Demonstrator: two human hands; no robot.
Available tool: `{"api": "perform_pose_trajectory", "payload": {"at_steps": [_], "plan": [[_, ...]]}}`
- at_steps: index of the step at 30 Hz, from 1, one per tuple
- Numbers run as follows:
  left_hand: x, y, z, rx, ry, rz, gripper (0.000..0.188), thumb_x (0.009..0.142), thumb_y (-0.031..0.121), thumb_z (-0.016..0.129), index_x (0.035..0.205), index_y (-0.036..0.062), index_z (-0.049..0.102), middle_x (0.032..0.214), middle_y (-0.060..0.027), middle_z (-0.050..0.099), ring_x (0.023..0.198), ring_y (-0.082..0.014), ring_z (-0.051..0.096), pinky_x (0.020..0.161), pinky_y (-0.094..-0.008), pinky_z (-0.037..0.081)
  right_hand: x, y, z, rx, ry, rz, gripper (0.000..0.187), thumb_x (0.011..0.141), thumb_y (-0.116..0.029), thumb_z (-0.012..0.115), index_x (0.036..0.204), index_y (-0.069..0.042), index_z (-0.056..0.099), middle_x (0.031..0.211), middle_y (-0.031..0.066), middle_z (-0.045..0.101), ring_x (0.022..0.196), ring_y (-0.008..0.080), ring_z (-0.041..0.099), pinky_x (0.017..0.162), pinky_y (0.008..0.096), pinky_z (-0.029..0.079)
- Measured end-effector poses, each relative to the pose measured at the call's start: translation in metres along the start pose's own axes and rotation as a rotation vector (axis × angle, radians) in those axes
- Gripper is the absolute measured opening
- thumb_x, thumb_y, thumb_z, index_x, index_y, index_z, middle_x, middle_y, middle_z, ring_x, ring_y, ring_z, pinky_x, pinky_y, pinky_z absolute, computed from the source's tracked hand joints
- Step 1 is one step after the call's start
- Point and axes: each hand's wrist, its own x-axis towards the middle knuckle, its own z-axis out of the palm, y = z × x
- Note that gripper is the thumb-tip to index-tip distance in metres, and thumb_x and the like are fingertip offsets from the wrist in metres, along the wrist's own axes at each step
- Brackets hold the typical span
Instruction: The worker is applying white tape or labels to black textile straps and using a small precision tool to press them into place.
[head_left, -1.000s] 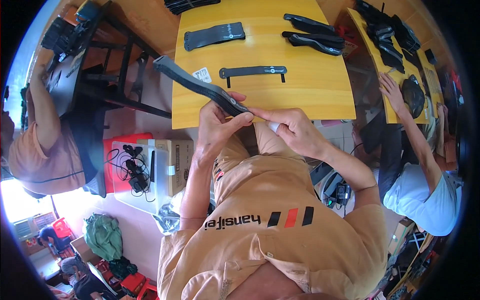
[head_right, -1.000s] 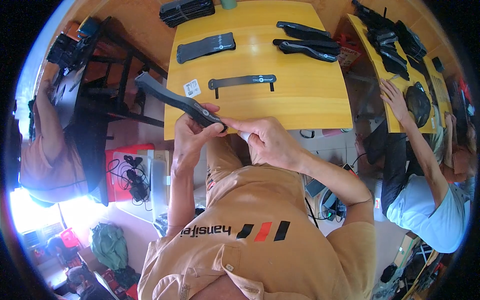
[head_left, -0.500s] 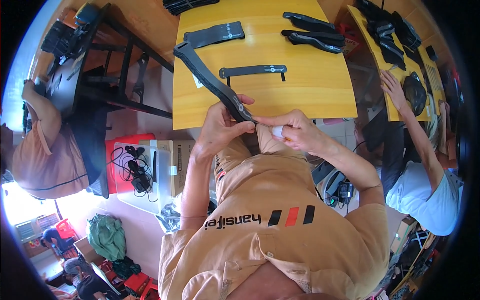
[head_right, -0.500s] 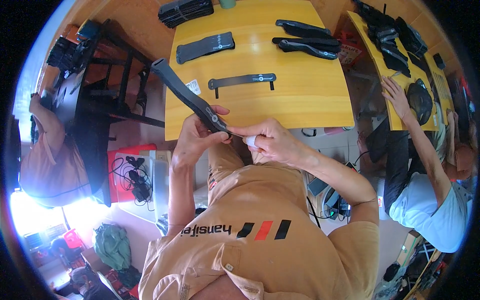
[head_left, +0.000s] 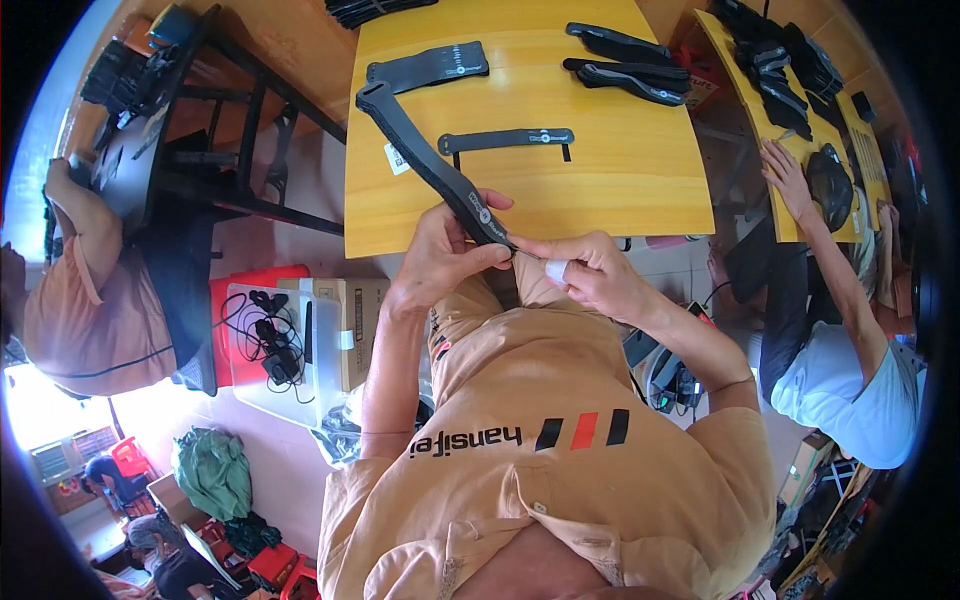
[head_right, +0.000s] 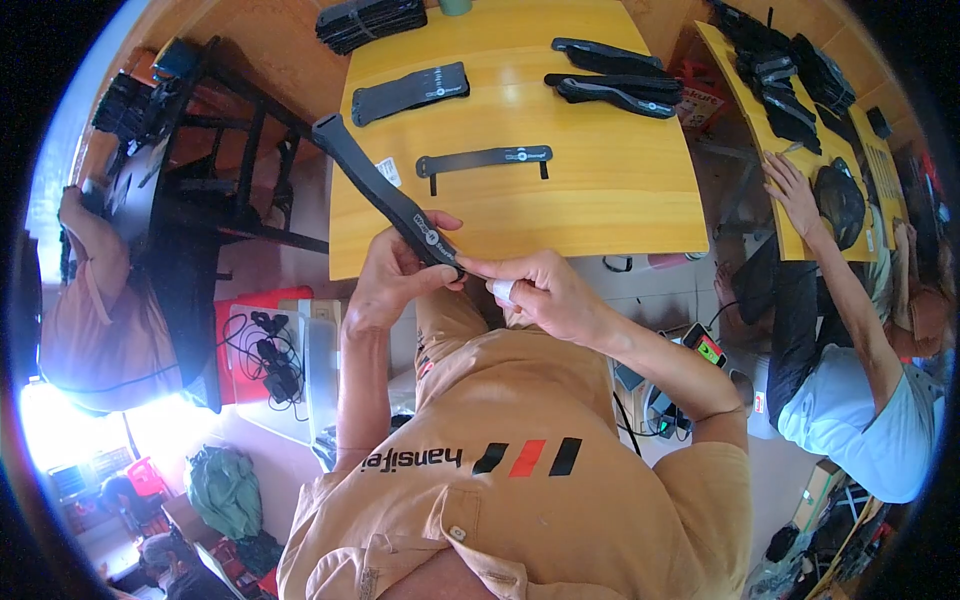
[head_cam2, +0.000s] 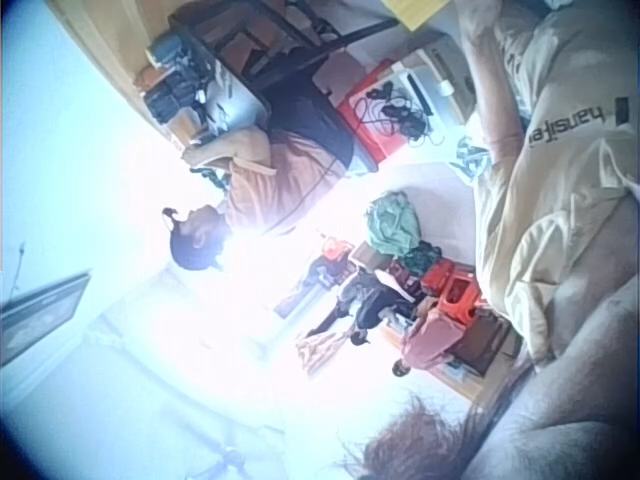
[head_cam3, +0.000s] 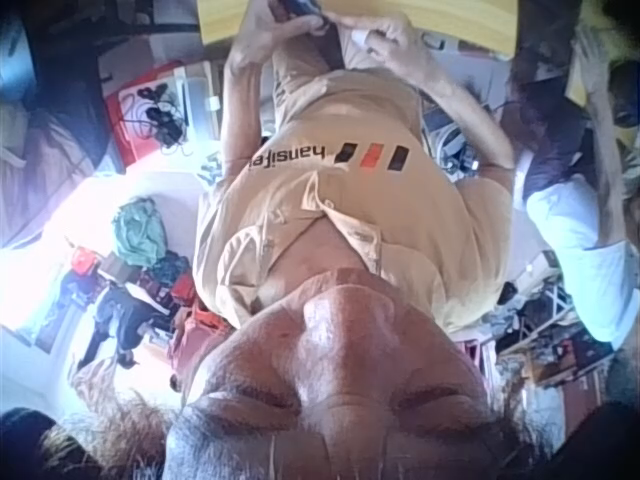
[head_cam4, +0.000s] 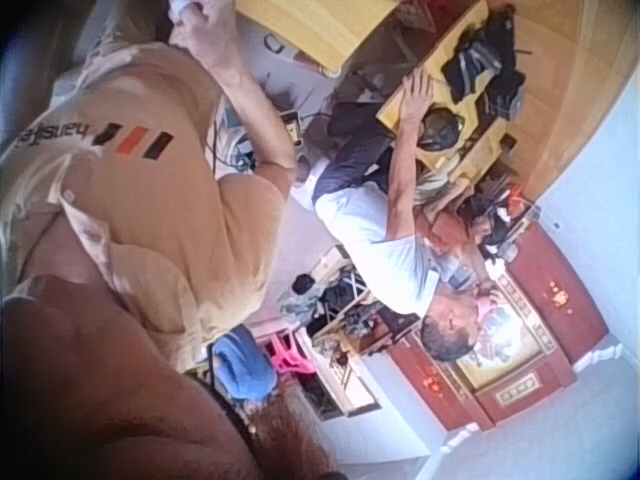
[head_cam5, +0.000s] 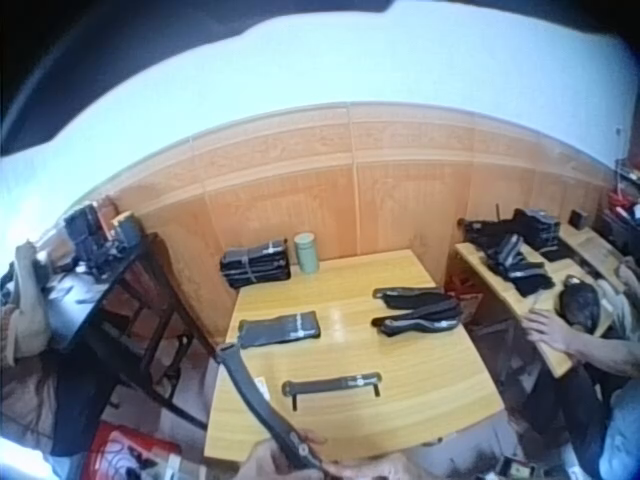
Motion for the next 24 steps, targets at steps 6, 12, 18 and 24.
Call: {"api": "perform_pose_trajectory", "payload": {"at_steps": [6,12,18,24], "plan": [[0.000,-0.006,-0.007,-0.038,-0.081,0.005,0.043,0.070,-0.006,0.064,0.109,-0.0041,0.046,0.081,-0.0067,0.061,0.071,-0.0111,0.060,0.069,-0.0235,0.051,-0.002,0.002,-0.005,0.271,-0.062,0.207,0.044,0.082,0.005,0.036,0.121,-0.009,0.052,0.064,-0.0035,0.045,0.049,0.0031,0.034,0.045,0.0174,0.029],[0.000,-0.007,0.002,-0.034,0.044,-0.036,0.040,0.072,-0.004,0.063,0.109,-0.0043,0.046,0.080,-0.0067,0.060,0.072,-0.0118,0.060,0.068,-0.0236,0.052,0.003,0.020,-0.002,-0.634,0.136,-0.421,0.051,0.076,0.010,0.036,0.123,-0.006,0.049,0.072,0.0063,0.054,0.052,0.0086,0.041,0.050,0.0217,0.038],[0.001,-0.013,0.013,0.089,0.178,0.025,0.039,0.071,-0.003,0.064,0.107,-0.0049,0.048,0.080,-0.0074,0.060,0.069,-0.0141,0.061,0.066,-0.0247,0.052,0.002,0.017,0.002,-0.513,0.153,-0.128,0.055,0.071,0.015,0.039,0.124,-0.001,0.044,0.110,0.0166,0.058,0.097,0.0244,0.058,0.085,0.0265,0.042],[-0.001,-0.008,0.017,0.096,0.167,0.029,0.038,0.072,-0.004,0.063,0.106,-0.0052,0.049,0.080,-0.0075,0.060,0.072,-0.0141,0.061,0.066,-0.0248,0.052,0.003,0.024,0.019,-0.739,0.338,-0.522,0.052,0.076,0.009,0.043,0.126,-0.005,0.044,0.084,0.0161,0.060,0.069,0.0264,0.058,0.061,0.0291,0.042]]}}
